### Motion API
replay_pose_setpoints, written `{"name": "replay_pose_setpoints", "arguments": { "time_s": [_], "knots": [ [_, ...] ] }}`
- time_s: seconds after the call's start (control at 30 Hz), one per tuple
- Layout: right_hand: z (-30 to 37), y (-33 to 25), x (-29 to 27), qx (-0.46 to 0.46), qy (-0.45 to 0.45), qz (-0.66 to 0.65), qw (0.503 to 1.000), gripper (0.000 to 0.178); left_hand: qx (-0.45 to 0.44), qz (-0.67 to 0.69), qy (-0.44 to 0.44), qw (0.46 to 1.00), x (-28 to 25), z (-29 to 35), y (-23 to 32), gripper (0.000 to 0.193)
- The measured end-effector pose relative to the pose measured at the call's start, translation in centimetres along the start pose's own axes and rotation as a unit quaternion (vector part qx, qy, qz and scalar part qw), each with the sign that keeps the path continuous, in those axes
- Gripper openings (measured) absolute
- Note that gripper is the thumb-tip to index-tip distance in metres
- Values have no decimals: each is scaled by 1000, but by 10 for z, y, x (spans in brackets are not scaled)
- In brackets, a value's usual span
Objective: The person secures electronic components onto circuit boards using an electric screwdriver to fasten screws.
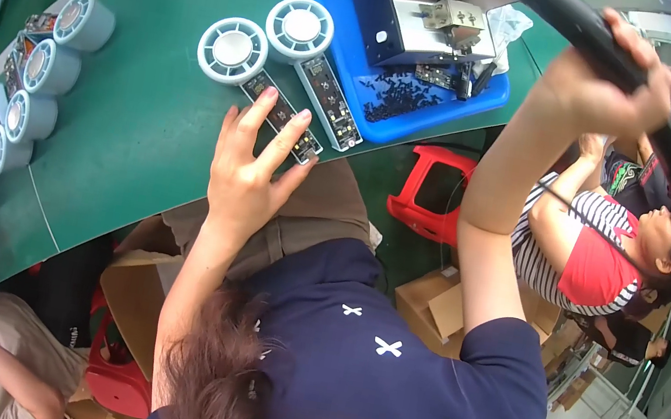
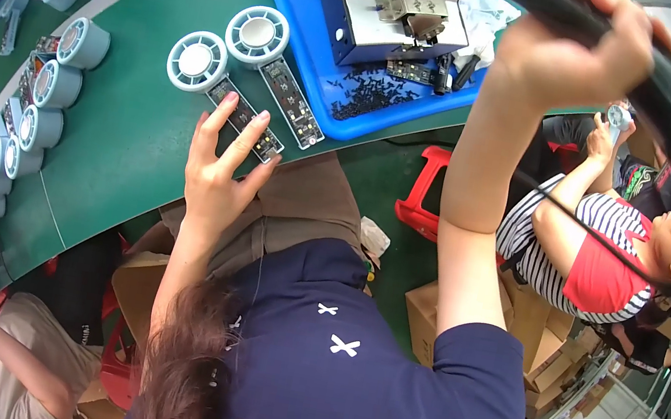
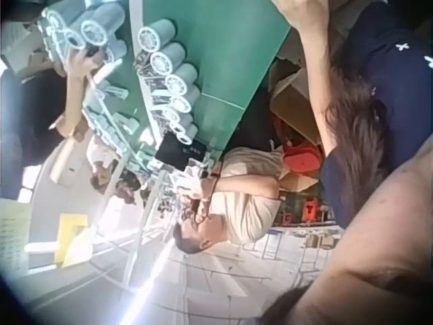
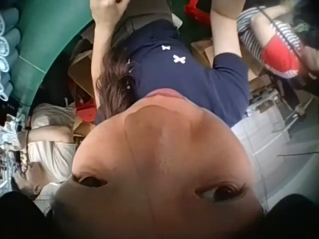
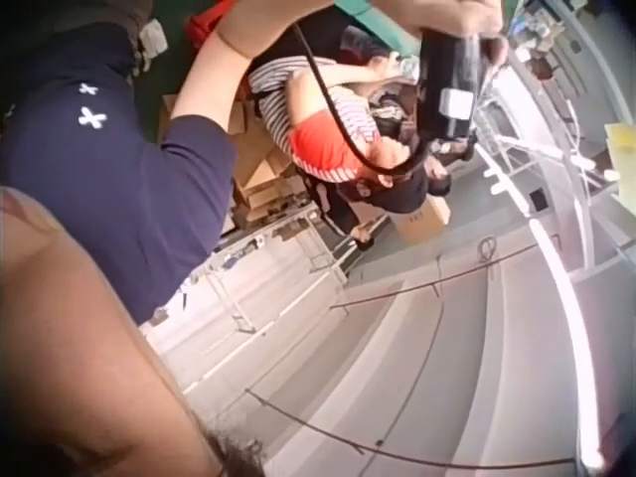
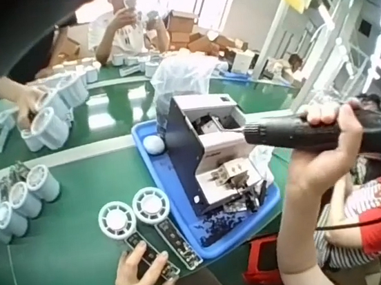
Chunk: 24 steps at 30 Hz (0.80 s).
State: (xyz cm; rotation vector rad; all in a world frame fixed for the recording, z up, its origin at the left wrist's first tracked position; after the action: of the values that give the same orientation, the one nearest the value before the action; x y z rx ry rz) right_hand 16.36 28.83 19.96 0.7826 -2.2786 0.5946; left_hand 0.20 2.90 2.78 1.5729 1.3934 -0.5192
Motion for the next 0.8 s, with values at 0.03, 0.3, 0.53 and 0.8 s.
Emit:
{"name": "replay_pose_setpoints", "arguments": {
  "time_s": [0.03,0.3,0.53,0.8],
  "knots": [
    [5,-5,-1,2,0,1,1000,18,-1,0,-2,1000,1,1,0,60],
    [23,-29,-10,224,-232,51,945,23,-2,6,-5,1000,11,-2,4,60],
    [32,-28,-12,302,-302,22,904,26,-8,0,2,1000,10,2,3,59],
    [81,-69,0,425,-299,-120,846,30,2,10,19,1000,10,13,-11,58]
  ]
}}
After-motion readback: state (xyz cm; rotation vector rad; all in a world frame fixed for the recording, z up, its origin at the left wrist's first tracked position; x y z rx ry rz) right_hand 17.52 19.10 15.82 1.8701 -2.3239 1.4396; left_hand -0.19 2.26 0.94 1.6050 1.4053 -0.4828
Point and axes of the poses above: each hand's wrist, its own z-axis away from the middle knuckle, its own x-axis out of the palm, y = z × x, the point moved 2 cm from there along -z, towards the middle knuckle, and after that the axes turned 14 degrees about -z, right-handed, at the moved point
